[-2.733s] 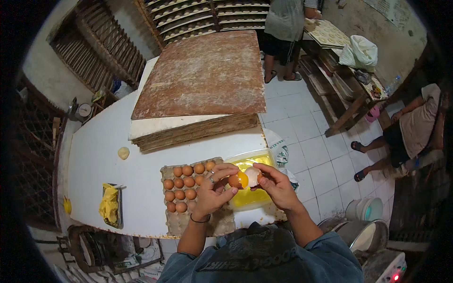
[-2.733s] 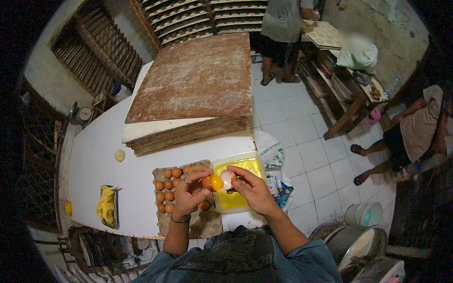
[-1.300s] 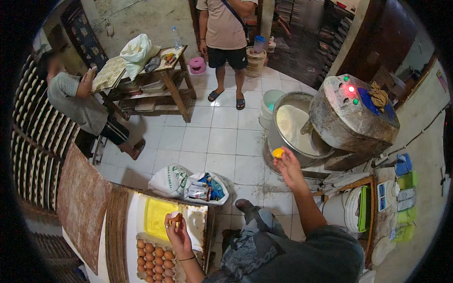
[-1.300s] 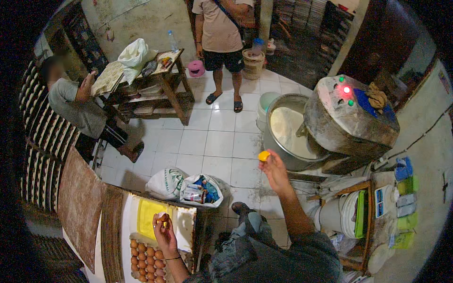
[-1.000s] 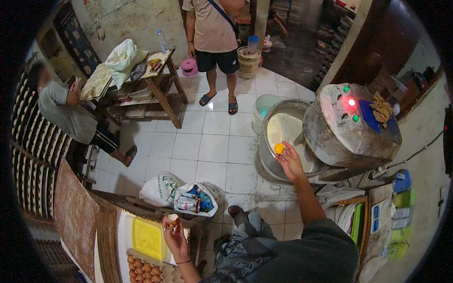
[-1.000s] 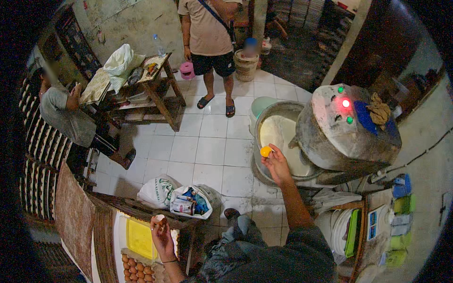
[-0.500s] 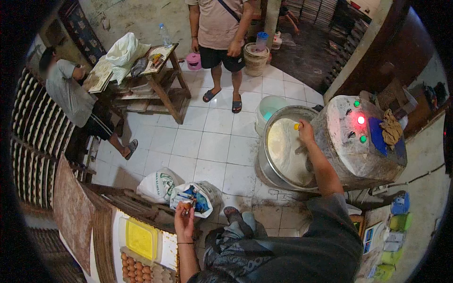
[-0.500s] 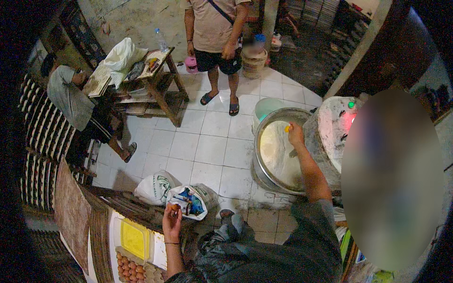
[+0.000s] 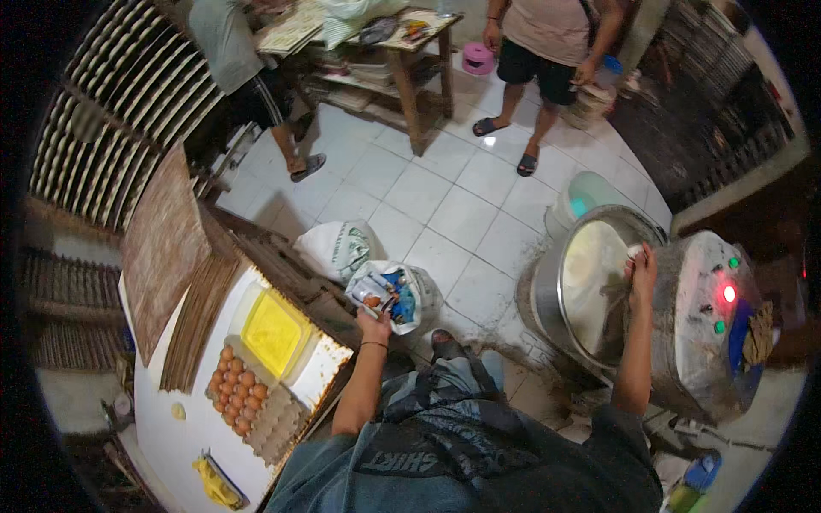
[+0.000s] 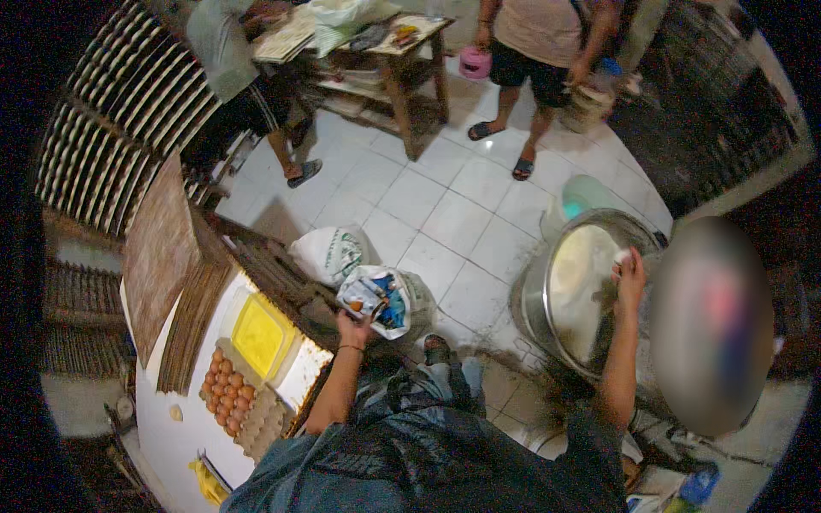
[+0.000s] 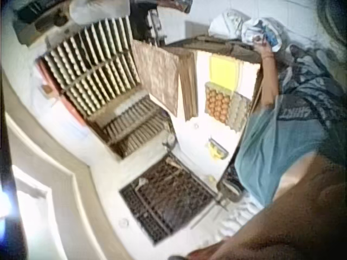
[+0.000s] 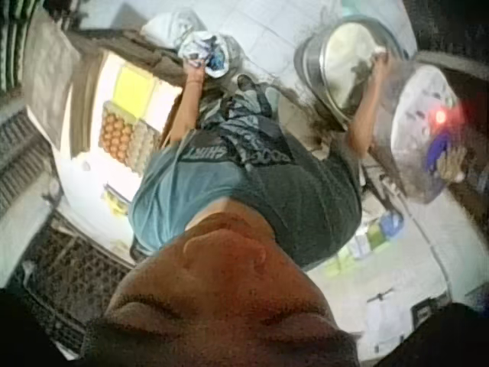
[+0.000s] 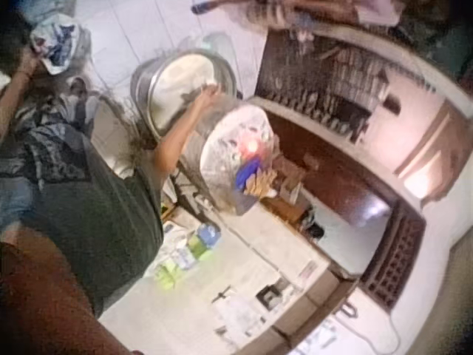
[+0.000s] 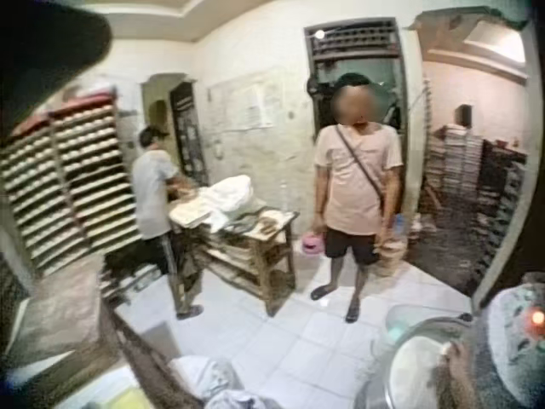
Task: The person weighs a white powder on a digital scale, then moves to a table to crack eggs into a yellow container. They separate the yolks from the whites by hand and add the yolks to a dough mixer.
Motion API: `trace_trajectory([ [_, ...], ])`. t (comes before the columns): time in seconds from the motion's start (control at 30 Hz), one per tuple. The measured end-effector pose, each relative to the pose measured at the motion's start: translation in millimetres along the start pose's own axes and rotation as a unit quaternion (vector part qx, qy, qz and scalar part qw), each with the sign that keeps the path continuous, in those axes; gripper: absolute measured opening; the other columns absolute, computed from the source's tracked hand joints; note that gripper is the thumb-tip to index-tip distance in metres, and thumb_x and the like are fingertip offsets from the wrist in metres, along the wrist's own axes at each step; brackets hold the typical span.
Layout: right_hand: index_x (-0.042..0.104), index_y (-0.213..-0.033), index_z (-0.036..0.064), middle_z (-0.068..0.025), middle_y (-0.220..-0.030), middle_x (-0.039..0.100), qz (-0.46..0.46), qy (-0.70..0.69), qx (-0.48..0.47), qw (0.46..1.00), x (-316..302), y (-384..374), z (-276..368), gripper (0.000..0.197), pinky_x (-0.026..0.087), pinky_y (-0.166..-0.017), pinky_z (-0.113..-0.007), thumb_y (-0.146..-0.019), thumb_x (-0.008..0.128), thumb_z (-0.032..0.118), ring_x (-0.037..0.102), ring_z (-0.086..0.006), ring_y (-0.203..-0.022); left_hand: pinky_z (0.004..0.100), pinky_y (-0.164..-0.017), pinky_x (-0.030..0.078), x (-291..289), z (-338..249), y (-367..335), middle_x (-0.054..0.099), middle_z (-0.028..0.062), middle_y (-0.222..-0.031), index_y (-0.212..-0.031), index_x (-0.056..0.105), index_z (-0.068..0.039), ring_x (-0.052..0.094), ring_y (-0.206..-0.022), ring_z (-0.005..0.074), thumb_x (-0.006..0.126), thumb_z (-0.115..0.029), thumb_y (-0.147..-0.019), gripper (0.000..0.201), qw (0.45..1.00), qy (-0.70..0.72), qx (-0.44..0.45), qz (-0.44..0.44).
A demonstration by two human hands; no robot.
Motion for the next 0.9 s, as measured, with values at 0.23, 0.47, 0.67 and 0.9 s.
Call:
trace_trajectory([
  [0.23,0.045,-0.113,0.0088,-0.0039,-0.088,0.055,0.218,-0.254,0.234,0.913,144,127,-126,0.03,0.044,-0.058,-0.023,-0.085,0.052,0.013,0.052,-0.0125,-0.069,0.0384,-0.083,0.03,-28,18,6,0.048,0.0021,-0.089,-0.094,0.05,-0.013,0.044,-0.085,0.016,0.049,-0.029,-0.086,0.018,0.972,-0.206,-0.034,0.108],
  [0.47,0.049,-0.106,0.0081,-0.0081,-0.102,0.056,0.347,-0.146,0.498,0.781,327,311,-243,0.027,0.047,-0.073,-0.035,-0.085,0.051,0.024,0.055,-0.0233,-0.088,0.0311,-0.093,0.034,4,-26,175,0.049,0.0048,-0.122,-0.127,0.044,-0.009,0.048,-0.11,0.0162,0.05,-0.024,-0.089,0.041,0.873,-0.419,0.021,0.25],
  [0.67,0.031,-0.134,0.0131,-0.0096,-0.13,0.036,0.372,0.048,0.444,0.814,388,337,-277,0.055,0.043,-0.082,-0.042,-0.086,0.047,0.037,0.049,-0.0309,-0.102,0.0298,-0.095,0.035,-2,-101,267,0.044,0.0096,-0.131,-0.13,0.038,-0.002,0.045,-0.117,0.0188,0.047,-0.018,-0.091,0.044,0.86,-0.392,0.11,0.31],
  [0.9,0.048,-0.118,0.0093,-0.0059,-0.119,0.046,0.364,0.035,0.26,0.893,390,330,-190,0.036,0.044,-0.071,-0.032,-0.087,0.049,0.029,0.054,-0.0214,-0.09,0.0308,-0.095,0.036,-50,-202,300,0.046,0.0107,-0.128,-0.13,0.038,0.0,0.046,-0.116,0.0199,0.049,-0.014,-0.09,0.044,0.855,-0.358,0.197,0.32],
])
Point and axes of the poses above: each hand's wrist, its own y-axis away from the middle knuckle, its own x-axis out of the palm, z = x × y, the point moved 10 cm from there along -y, towards the middle knuckle
